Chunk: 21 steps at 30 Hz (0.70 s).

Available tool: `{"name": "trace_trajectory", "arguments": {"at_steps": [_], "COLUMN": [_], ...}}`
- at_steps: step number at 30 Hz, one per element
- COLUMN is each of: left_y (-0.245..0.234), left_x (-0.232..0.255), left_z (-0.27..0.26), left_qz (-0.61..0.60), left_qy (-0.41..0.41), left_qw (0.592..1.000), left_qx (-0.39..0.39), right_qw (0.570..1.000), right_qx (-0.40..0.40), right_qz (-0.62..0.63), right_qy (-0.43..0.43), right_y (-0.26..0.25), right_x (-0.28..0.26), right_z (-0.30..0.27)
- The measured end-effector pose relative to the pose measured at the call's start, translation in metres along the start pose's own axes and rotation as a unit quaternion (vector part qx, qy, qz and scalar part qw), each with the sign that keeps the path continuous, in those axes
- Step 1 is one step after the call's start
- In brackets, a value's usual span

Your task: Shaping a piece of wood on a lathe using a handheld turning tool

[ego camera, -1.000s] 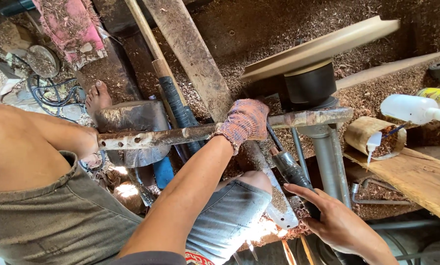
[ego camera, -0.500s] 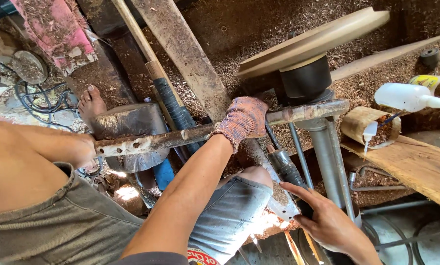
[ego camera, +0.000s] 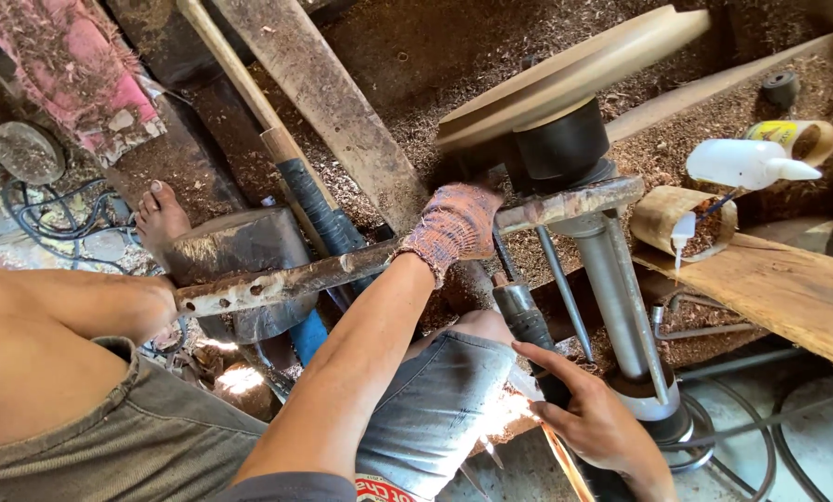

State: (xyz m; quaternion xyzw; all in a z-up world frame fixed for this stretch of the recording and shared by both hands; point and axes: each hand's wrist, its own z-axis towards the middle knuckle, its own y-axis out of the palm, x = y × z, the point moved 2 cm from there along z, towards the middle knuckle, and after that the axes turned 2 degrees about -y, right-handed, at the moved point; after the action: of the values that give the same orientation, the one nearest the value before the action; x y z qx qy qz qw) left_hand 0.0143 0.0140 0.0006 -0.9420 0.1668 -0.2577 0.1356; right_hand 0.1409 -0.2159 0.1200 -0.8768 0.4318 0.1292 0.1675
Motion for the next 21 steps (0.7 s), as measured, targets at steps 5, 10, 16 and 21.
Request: {"name": "trace_trajectory", "arguments": {"at_steps": [5, 10, 16, 21], "left_y": [0.008, 0.010, 0.006, 0.040], "left_x": [-0.004, -0.005, -0.003, -0.008], "left_z": [0.007, 0.020, 0.008, 0.014], "left_qz": [-0.008, 0.015, 0.025, 0.029], "left_qy": [0.011, 0.022, 0.027, 0.026], "left_qw": [0.999, 1.000, 0.999, 0.998], "left_qx": [0.038, 0.009, 0.019, 0.042], "right_qw": [0.996, 0.994, 0.970, 0.955], "right_qx": [0.014, 0.029, 0.083, 0.199], "right_qz": [0.083, 0.100, 0.226, 0.221], "right_qy": [-0.042, 0.015, -0.025, -0.006], "right_y": [0.013, 0.025, 0.046, 0.074], "right_x": [0.000, -0.007, -0.013, 0.021], "right_z": [0.001, -0.001, 0.003, -0.016]}}
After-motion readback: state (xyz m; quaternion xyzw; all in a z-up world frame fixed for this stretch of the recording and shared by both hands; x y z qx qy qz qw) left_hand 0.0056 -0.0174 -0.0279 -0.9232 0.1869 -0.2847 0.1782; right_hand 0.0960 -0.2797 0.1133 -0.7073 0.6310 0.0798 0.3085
